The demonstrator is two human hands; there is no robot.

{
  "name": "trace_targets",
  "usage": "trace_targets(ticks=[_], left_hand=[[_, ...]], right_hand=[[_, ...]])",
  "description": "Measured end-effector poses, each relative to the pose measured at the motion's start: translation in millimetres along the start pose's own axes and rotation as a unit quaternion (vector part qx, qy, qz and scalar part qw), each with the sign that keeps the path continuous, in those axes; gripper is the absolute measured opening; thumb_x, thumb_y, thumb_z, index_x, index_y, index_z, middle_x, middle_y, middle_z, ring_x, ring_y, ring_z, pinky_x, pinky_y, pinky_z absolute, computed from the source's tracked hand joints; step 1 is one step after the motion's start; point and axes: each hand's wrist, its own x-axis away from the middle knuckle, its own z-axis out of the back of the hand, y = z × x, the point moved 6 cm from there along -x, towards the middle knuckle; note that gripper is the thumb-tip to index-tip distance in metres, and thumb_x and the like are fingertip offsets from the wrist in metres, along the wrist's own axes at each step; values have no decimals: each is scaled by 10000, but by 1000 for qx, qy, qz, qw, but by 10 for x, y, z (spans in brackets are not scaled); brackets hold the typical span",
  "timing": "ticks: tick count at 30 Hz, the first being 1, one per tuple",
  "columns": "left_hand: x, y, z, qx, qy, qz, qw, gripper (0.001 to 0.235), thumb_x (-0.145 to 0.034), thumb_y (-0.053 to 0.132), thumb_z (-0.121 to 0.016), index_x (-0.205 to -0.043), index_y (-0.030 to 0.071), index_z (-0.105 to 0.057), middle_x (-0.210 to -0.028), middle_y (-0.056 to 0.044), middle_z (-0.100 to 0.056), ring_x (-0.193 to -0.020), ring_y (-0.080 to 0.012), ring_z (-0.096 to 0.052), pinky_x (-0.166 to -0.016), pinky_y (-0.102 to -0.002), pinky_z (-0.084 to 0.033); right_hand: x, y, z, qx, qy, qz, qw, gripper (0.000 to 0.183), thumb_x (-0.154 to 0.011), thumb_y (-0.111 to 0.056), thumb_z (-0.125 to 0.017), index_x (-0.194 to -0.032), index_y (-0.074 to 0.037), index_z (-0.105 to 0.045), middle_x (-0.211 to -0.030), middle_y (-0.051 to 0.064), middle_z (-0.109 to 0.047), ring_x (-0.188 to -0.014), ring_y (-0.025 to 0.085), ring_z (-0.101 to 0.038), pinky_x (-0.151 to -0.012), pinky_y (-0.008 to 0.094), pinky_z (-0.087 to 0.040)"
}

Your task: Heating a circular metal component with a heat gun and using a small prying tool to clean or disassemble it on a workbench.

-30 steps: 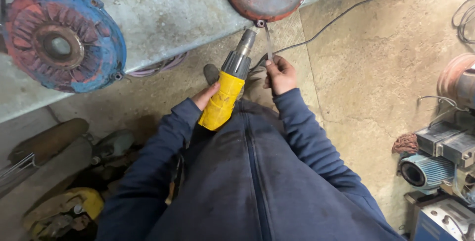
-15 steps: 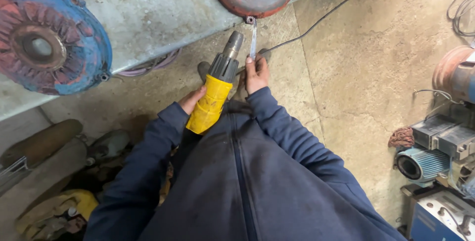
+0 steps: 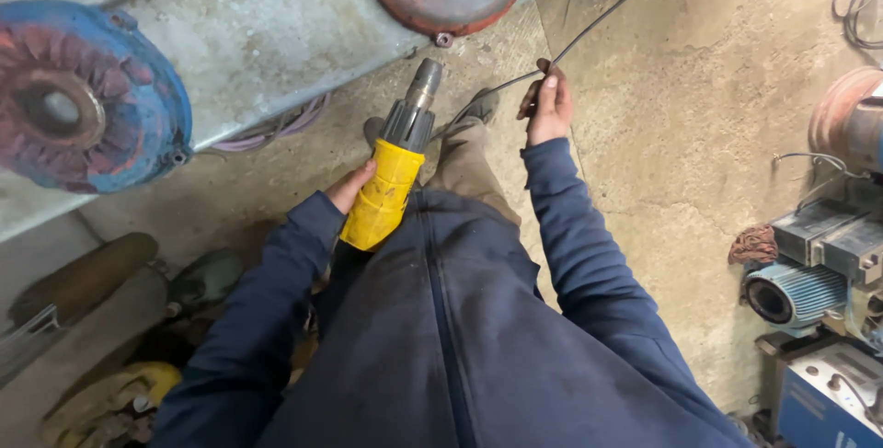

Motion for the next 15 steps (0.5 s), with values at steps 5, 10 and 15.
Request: trace_targets(ticks=[5, 10, 15], left_hand=[[-38, 3, 20, -31, 13, 5, 999, 695, -1015, 586, -483, -1467, 59, -523, -1277, -109, -697, -1102, -247, -690, -985, -407, -532], [-168, -109, 240, -46, 28, -1, 999, 674, -1016, 564, -478, -1471, 69, -512, -1289, -102, -692, -1116, -250, -684, -998, -412, -524], [-165, -85, 214, -53, 37, 15, 998, 691, -1020, 565, -479, -1468, 40, -526, -1332, -90, -684, -1165, -221, -676, -1032, -389, -513]], right_hand=[[-252, 77, 63, -47, -25, -83, 995, 469, -1127, -388, -447, -1331, 8, -593, -690, 34, -539, -503, 114, -451, -450, 268, -382], [-336, 152, -122, -79, -44, -141, 986, 385, -1084, -389, -454, -1169, -38, -588, -624, 74, -587, -380, 119, -403, -353, 273, -307], [-180, 759, 224, -24, -35, -217, 975, 324, -1095, -376, -500, -1019, -67, -558, -644, 86, -598, -397, 131, -449, -353, 291, -314]])
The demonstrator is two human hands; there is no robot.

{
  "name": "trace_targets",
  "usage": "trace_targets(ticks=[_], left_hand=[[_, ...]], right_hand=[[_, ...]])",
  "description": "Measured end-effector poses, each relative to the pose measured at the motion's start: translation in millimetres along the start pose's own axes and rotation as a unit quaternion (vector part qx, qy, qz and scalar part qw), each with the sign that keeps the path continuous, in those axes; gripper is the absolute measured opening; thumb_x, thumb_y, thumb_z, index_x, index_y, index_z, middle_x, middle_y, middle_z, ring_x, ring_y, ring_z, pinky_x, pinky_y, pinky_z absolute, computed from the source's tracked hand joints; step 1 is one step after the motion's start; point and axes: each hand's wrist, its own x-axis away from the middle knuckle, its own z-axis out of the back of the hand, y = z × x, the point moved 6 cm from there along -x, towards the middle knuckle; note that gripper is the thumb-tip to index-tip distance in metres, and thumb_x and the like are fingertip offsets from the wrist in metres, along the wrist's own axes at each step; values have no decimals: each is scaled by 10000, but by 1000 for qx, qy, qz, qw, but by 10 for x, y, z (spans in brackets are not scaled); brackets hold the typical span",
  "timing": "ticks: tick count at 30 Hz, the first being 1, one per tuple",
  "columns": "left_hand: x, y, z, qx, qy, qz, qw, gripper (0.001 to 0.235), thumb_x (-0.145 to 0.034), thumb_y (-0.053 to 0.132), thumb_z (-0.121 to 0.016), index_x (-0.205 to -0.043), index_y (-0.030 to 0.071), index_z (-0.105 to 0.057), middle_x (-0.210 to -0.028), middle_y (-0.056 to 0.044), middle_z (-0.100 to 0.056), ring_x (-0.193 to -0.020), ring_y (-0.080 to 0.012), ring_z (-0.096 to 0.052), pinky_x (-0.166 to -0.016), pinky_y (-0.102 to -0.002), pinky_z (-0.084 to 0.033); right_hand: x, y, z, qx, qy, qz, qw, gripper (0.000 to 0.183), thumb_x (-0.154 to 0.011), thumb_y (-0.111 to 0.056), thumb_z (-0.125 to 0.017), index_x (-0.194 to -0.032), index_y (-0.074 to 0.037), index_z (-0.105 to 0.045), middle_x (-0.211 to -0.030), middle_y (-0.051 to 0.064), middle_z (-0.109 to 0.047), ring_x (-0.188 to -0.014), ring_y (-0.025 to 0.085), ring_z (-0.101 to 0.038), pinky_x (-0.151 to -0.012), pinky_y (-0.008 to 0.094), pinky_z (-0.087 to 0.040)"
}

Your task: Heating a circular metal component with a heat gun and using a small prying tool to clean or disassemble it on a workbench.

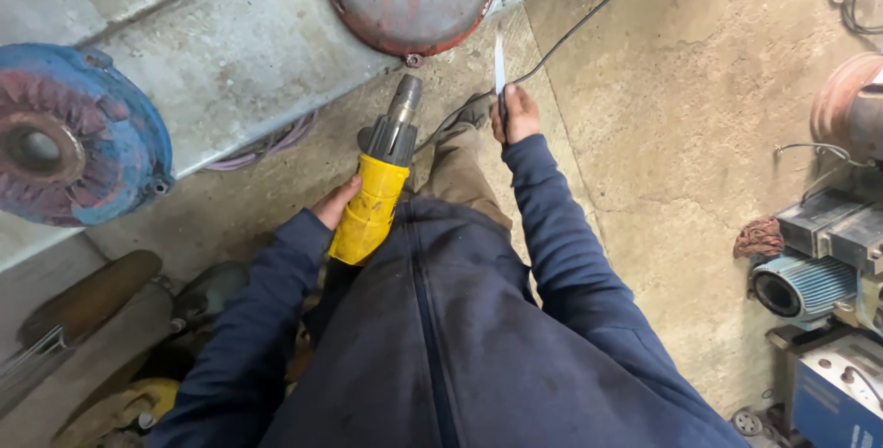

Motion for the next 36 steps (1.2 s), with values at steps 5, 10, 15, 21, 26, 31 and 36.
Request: trace_targets(ticks=[5, 10, 15, 21, 26, 31, 36], left_hand=[[-60, 139, -99, 21, -11, -15, 1000, 684, -1018, 570, -497, -1459, 47, -526, -1281, -111, -693, -1114, -243, -686, -995, -399, -529], [9, 36, -157, 85, -10, -5, 996, 659, -1027, 543, -507, -1448, 38, -550, -1310, -95, -687, -1140, -232, -675, -1013, -387, -519], [-34, 16, -178, 31, -50, -3, 998, 638, -1051, 530, -472, -1413, 19, -592, -1309, -88, -696, -1153, -217, -677, -1033, -377, -513], [41, 12, -80, -54, -37, -32, 997, 628, -1061, 503, -481, -1396, -15, -599, -1318, -95, -698, -1189, -218, -674, -1066, -376, -502], [295, 175, -236, -78, -23, -46, 996, 620, -1041, 497, -492, -1406, 4, -580, -1340, -79, -685, -1219, -202, -652, -1081, -360, -480], [453, 262, -315, -67, -21, -39, 997, 621, -1032, 488, -513, -1393, -11, -590, -1301, -113, -697, -1181, -238, -662, -1049, -386, -495], [471, 285, -280, -165, -8, -37, 986, 634, -1023, 490, -520, -1354, -42, -615, -1290, -136, -717, -1183, -236, -683, -1048, -377, -501]], right_hand=[[364, 157, 201, 81, -2, -9, 997, 294, -1086, -347, -532, -1070, -64, -607, -652, 59, -604, -426, 115, -461, -384, 278, -339], [832, -544, -285, 195, -10, 89, 977, 260, -1087, -301, -575, -1100, -67, -688, -700, -10, -582, -558, 77, -497, -513, 267, -412], [906, -1433, -786, 452, 6, 254, 855, 265, -988, -269, -760, -1055, -25, -681, -748, 81, -644, -661, 191, -609, -647, 347, -527], [668, -1508, -961, 533, -51, 332, 776, 268, -969, -243, -807, -1132, -65, -692, -899, 120, -694, -801, 288, -676, -707, 386, -531], [312, -1360, -843, 484, -68, 331, 807, 208, -978, -197, -783, -1096, -64, -675, -892, 107, -666, -787, 254, -660, -728, 352, -530], [-8, -936, -691, 386, -128, 331, 851, 157, -981, -107, -748, -1080, -43, -643, -878, 67, -666, -764, 185, -628, -727, 324, -518], [-159, -529, -579, 256, -125, 332, 899, 181, -1011, -86, -717, -1109, -6, -587, -961, 49, -587, -881, 122, -550, -828, 292, -486]])
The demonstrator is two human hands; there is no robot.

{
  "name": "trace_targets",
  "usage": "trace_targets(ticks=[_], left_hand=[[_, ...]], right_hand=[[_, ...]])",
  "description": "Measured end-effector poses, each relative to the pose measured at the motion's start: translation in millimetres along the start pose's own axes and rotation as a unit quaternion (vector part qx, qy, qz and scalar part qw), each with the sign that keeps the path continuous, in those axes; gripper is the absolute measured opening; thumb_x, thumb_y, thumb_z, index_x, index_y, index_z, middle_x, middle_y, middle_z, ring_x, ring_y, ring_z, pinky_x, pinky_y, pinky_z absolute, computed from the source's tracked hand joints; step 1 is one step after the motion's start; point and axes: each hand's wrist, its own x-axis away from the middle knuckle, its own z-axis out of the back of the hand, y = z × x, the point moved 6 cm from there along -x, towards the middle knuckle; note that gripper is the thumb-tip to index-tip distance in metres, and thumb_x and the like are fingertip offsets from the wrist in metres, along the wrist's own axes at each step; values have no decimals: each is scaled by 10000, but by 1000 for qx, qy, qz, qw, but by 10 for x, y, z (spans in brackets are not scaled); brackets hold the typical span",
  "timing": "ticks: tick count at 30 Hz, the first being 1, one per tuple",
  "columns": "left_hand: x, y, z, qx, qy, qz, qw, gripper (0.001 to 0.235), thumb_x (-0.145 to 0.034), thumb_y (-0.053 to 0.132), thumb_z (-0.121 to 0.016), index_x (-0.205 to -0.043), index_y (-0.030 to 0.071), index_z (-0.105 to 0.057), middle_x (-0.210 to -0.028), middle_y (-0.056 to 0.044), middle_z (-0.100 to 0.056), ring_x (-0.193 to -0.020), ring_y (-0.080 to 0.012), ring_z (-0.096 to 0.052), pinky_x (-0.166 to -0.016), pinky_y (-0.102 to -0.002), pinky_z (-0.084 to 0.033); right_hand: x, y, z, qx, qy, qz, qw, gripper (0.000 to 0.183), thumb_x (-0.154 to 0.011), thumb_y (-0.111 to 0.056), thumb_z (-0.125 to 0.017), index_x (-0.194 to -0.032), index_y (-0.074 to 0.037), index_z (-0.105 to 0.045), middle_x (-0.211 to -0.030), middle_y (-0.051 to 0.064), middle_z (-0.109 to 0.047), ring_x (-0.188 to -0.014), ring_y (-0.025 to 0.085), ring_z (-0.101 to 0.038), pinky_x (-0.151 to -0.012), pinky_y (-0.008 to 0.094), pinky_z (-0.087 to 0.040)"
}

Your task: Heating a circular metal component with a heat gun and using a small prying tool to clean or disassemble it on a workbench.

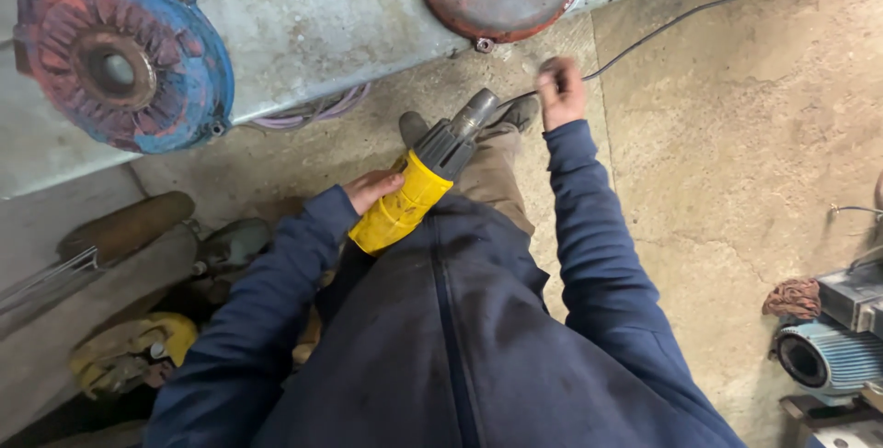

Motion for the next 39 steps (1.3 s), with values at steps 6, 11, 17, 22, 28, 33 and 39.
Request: trace_targets(ticks=[6, 11, 17, 22, 28, 33, 39], left_hand=[[-44, 16, -75, 70, -32, 18, 997, 626, -1017, 487, -510, -1384, -13, -594, -1304, -134, -708, -1186, -256, -685, -1045, -394, -509], [-158, -227, 96, 83, -16, 22, 996, 609, -1033, 475, -499, -1405, -1, -580, -1322, -124, -695, -1194, -249, -677, -1056, -393, -506], [-145, -201, 68, 89, 7, 36, 995, 608, -1031, 470, -497, -1410, 1, -573, -1318, -126, -695, -1180, -252, -679, -1042, -395, -511], [-94, -140, 61, 43, 6, 37, 998, 612, -1023, 471, -510, -1392, -12, -586, -1317, -133, -699, -1194, -245, -681, -1050, -388, -509], [-108, -223, 89, 112, -8, 50, 992, 615, -1030, 474, -494, -1380, -21, -596, -1258, -160, -719, -1122, -289, -710, -1006, -419, -537], [-107, -235, 133, 127, 6, 57, 990, 621, -1026, 482, -471, -1391, -8, -582, -1280, -148, -708, -1146, -286, -702, -1018, -438, -537], [-110, -377, 324, 88, 10, 39, 995, 625, -1040, 486, -467, -1405, -9, -578, -1317, -148, -698, -1187, -277, -690, -1060, -422, -515]], right_hand=[[0, -212, 169, -144, 165, -31, 975, 174, -1053, -125, -646, -1187, -48, -566, -964, 16, -621, -857, 101, -576, -791, 268, -500], [3, -370, -280, -24, -20, -26, 999, 115, -1090, -141, -627, -1124, -34, -599, -978, 17, -617, -867, 94, -587, -798, 256, -505], [24, -215, -685, -115, 30, -92, 989, 118, -1082, -162, -608, -1072, -44, -599, -866, -22, -572, -769, 72, -513, -712, 244, -472], [39, -130, -675, -188, 75, -108, 973, 133, -1105, -169, -584, -1063, -43, -593, -847, -35, -535, -749, 62, -465, -674, 243, -420], [55, -321, -606, -170, 135, -124, 968, 151, -1098, -215, -560, -1098, -67, -590, -797, -45, -544, -672, 58, -482, -596, 235, -418], [-4, -191, -577, -157, 84, -107, 978, 160, -1097, -197, -604, -1133, -41, -594, -867, -34, -563, -749, 74, -506, -669, 248, -457], [63, -429, -306, 42, 162, -78, 983, 152, -1106, -191, -604, -1103, -40, -618, -845, 2, -595, -762, 84, -537, -696, 256, -492]])
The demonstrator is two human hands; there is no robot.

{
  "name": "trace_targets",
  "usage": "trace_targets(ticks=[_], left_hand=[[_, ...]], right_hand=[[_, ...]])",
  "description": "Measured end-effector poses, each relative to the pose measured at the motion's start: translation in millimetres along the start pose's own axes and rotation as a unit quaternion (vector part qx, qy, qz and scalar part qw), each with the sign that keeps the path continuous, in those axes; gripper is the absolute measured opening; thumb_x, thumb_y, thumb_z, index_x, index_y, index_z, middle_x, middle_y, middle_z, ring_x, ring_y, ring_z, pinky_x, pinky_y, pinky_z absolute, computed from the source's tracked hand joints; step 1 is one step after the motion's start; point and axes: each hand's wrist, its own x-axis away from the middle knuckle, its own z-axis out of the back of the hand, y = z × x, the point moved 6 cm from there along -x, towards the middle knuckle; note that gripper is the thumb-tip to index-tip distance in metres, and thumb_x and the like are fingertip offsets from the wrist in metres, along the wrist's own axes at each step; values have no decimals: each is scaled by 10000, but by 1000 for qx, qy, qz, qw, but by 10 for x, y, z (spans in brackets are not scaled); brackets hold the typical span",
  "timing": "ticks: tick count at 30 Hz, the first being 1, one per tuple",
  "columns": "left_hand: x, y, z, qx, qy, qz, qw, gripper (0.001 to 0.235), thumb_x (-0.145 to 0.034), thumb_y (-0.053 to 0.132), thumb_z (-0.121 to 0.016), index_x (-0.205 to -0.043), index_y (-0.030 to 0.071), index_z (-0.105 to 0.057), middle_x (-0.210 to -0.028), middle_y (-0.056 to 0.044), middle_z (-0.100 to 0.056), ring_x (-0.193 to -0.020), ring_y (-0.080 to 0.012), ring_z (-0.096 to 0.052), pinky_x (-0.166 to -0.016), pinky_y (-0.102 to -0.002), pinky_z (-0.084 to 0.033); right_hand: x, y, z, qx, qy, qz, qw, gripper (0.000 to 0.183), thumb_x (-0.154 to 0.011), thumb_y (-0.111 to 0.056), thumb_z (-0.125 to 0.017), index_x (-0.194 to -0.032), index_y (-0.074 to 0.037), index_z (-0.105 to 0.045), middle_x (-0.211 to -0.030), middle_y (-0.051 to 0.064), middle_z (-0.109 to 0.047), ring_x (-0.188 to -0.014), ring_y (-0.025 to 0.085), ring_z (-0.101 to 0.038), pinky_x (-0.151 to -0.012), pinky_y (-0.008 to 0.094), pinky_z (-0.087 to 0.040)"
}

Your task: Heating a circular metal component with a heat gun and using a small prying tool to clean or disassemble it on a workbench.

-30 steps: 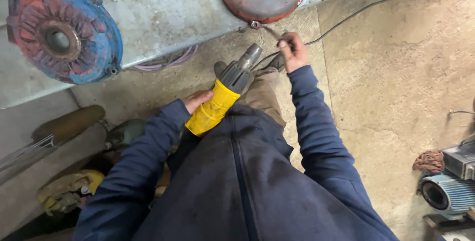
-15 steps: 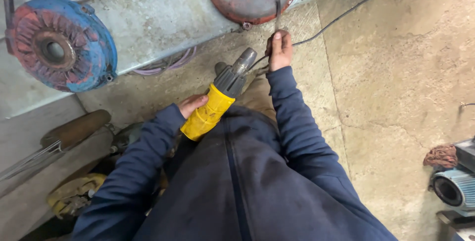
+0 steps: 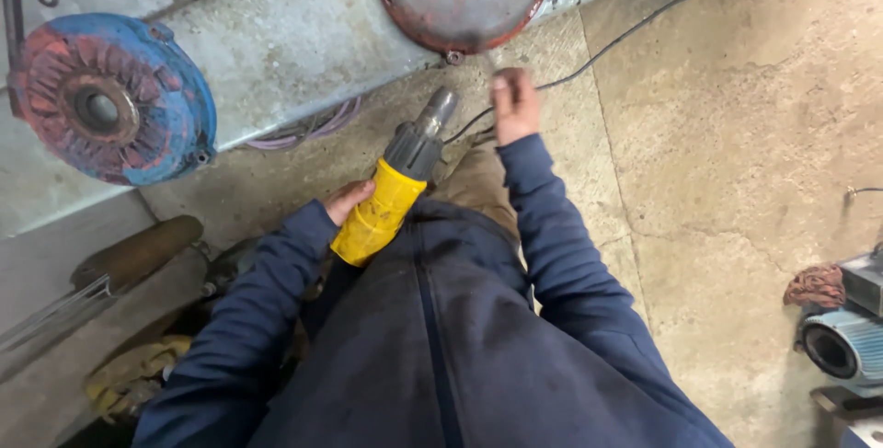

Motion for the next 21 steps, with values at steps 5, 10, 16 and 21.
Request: trace_targets(ticks=[5, 10, 16, 21], left_hand=[[-13, 99, -99, 28, 3, 22, 999, 629, -1033, 490, -458, -1399, -6, -584, -1302, -146, -705, -1167, -285, -695, -1039, -429, -523], [-14, 142, -18, -1, -12, 10, 1000, 623, -1055, 479, -479, -1389, -34, -595, -1284, -174, -712, -1154, -303, -698, -1037, -436, -524], [-9, 134, -94, 33, -6, 6, 999, 613, -1034, 468, -491, -1406, -13, -569, -1301, -150, -700, -1174, -294, -687, -1045, -438, -516], [161, 467, -462, 51, -6, 5, 999, 681, -973, 504, -558, -1458, 29, -507, -1336, -120, -677, -1209, -270, -665, -1046, -425, -510]], right_hand=[[-132, 204, -153, -40, -32, 9, 999, 180, -1087, -205, -612, -1115, -28, -597, -878, 23, -604, -792, 117, -562, -728, 284, -497], [-205, 676, 195, -266, 96, -145, 948, 169, -1110, -218, -586, -1085, -51, -591, -764, 32, -494, -660, 128, -417, -581, 300, -352], [-339, 600, -61, -181, -126, 15, 975, 170, -1154, -230, -614, -1130, -67, -571, -923, 8, -538, -816, 109, -496, -730, 279, -451], [-426, 713, 159, -251, -25, -111, 961, 189, -1098, -297, -555, -1069, -113, -580, -758, -35, -545, -583, 67, -460, -511, 259, -388]])
